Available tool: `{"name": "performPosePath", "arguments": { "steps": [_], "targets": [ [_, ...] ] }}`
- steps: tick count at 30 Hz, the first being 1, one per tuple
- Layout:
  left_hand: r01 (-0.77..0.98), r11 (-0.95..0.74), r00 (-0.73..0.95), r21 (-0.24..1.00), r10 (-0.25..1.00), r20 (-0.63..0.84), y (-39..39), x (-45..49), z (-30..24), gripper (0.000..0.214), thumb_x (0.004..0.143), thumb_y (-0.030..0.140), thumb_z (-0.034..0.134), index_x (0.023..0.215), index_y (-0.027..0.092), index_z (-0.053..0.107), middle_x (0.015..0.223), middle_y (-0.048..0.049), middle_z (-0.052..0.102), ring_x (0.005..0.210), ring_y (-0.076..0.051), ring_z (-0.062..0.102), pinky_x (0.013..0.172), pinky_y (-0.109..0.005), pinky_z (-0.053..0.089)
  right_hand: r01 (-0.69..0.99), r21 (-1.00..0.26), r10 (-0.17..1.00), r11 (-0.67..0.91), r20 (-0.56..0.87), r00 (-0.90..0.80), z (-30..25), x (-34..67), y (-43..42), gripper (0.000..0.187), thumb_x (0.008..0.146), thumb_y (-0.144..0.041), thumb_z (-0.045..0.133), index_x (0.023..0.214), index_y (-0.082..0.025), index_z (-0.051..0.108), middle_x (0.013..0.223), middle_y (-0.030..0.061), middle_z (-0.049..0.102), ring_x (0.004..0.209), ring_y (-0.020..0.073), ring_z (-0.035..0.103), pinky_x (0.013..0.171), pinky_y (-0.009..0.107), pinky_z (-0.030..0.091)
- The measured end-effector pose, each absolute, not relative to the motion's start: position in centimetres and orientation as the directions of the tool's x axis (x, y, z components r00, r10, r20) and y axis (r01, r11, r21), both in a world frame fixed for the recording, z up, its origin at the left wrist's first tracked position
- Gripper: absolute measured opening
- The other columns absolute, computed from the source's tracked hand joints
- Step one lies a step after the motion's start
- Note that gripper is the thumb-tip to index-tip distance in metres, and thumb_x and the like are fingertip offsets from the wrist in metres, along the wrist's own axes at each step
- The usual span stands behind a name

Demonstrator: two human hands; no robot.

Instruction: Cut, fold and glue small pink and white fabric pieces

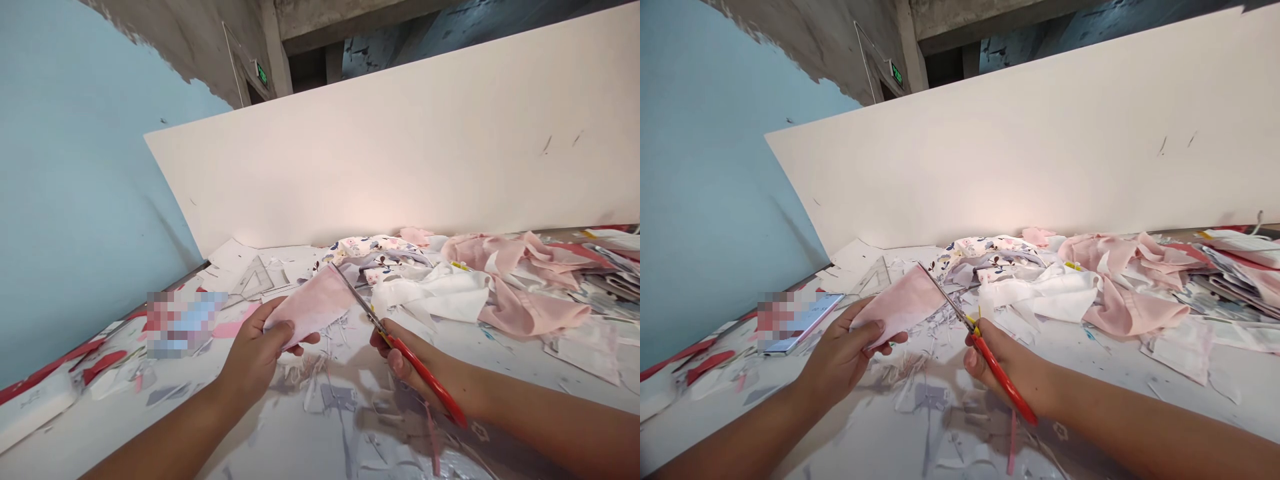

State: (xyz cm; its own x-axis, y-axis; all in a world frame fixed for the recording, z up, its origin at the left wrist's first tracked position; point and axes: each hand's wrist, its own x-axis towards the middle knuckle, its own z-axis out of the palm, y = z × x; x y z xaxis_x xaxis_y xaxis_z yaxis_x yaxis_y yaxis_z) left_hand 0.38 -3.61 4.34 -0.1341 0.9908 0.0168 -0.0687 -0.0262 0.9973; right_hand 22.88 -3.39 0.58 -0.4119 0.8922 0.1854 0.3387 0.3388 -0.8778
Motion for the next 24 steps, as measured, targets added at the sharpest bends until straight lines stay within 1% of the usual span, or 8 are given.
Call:
{"name": "performPosePath", "arguments": {
  "steps": [3, 6, 8, 13, 15, 18, 21, 24],
  "targets": [
    [-0.066, -0.031, -0.113, 0.997, 0.993, 0.023, -3.5, 0.2, 4.2, 0.038, 0.063, 0.023, 0.060, 0.100, 0.018, 0.058, 0.074, -0.0035, 0.063, 0.070, -0.022, 0.066, 0.051, -0.024, 0.041, 0.378, -0.853, 0.889, 0.360, 0.189, -0.418, 0.6, 22.8, -3.4, 0.053, 0.076, -0.072, 0.027, 0.080, -0.022, 0.044, 0.077, 0.0022, 0.051, 0.074, 0.0188, 0.050, 0.063, 0.037, 0.040],
    [-0.077, -0.028, -0.094, 0.997, 0.995, 0.021, -3.4, 0.0, 3.9, 0.035, 0.064, 0.023, 0.060, 0.099, 0.020, 0.058, 0.075, -0.0019, 0.063, 0.070, -0.021, 0.066, 0.052, -0.024, 0.041, 0.382, -0.851, 0.888, 0.362, 0.190, -0.418, 0.5, 22.8, -3.3, 0.054, 0.075, -0.073, 0.027, 0.080, -0.022, 0.044, 0.080, 0.0033, 0.051, 0.076, 0.0194, 0.050, 0.061, 0.035, 0.040],
    [-0.096, -0.026, -0.110, 0.995, 0.994, 0.015, -3.4, 0.0, 3.8, 0.037, 0.063, 0.022, 0.061, 0.100, 0.020, 0.058, 0.073, -0.0011, 0.062, 0.070, -0.022, 0.066, 0.051, -0.024, 0.041, 0.377, -0.849, 0.885, 0.369, 0.197, -0.423, 0.4, 22.9, -3.1, 0.054, 0.075, -0.073, 0.027, 0.080, -0.022, 0.043, 0.080, 0.0036, 0.051, 0.075, 0.0188, 0.049, 0.060, 0.034, 0.040],
    [-0.124, -0.018, -0.142, 0.992, 0.990, 0.000, -3.4, 0.3, 4.1, 0.040, 0.060, 0.021, 0.063, 0.099, 0.019, 0.058, 0.069, -0.0008, 0.061, 0.069, -0.022, 0.066, 0.050, -0.024, 0.041, 0.337, -0.851, 0.820, 0.402, 0.171, -0.547, 0.4, 23.5, -2.5, 0.047, 0.080, -0.066, 0.030, 0.082, -0.021, 0.043, 0.074, 0.0003, 0.045, 0.062, 0.0130, 0.041, 0.058, 0.030, 0.039],
    [-0.117, -0.019, -0.135, 0.993, 0.991, 0.003, -3.4, 0.4, 4.2, 0.039, 0.060, 0.022, 0.062, 0.099, 0.018, 0.058, 0.071, -0.0018, 0.061, 0.069, -0.022, 0.066, 0.050, -0.023, 0.041, 0.313, -0.860, 0.810, 0.402, 0.175, -0.560, 0.7, 23.5, -2.4, 0.046, 0.081, -0.064, 0.032, 0.083, -0.020, 0.044, 0.074, -0.0004, 0.043, 0.061, 0.0120, 0.039, 0.057, 0.029, 0.038],
    [-0.095, -0.023, -0.124, 0.995, 0.992, 0.012, -3.4, 0.4, 4.2, 0.037, 0.062, 0.022, 0.061, 0.098, 0.017, 0.057, 0.074, -0.0034, 0.062, 0.068, -0.021, 0.066, 0.050, -0.023, 0.041, 0.321, -0.870, 0.818, 0.375, 0.148, -0.556, 1.1, 23.4, -2.3, 0.047, 0.079, -0.065, 0.033, 0.081, -0.020, 0.044, 0.069, -0.0024, 0.040, 0.056, 0.0105, 0.034, 0.053, 0.027, 0.033],
    [-0.076, -0.025, -0.092, 0.997, 0.996, 0.018, -3.3, 0.2, 3.9, 0.035, 0.065, 0.022, 0.060, 0.099, 0.018, 0.056, 0.077, -0.0032, 0.063, 0.069, -0.020, 0.065, 0.051, -0.023, 0.041, 0.344, -0.872, 0.828, 0.349, 0.115, -0.548, 1.3, 23.2, -2.3, 0.054, 0.074, -0.072, 0.032, 0.075, -0.019, 0.042, 0.061, -0.0052, 0.033, 0.051, 0.0092, 0.028, 0.047, 0.024, 0.027],
    [-0.068, -0.031, -0.046, 0.997, 0.999, 0.028, -3.2, -0.2, 3.5, 0.033, 0.069, 0.023, 0.058, 0.102, 0.020, 0.055, 0.082, -0.0027, 0.063, 0.072, -0.019, 0.065, 0.053, -0.023, 0.042, 0.372, -0.862, 0.846, 0.343, 0.111, -0.522, 1.0, 23.2, -2.1, 0.057, 0.071, -0.076, 0.031, 0.071, -0.019, 0.040, 0.058, -0.0058, 0.030, 0.050, 0.0087, 0.025, 0.045, 0.024, 0.023]
  ]
}}
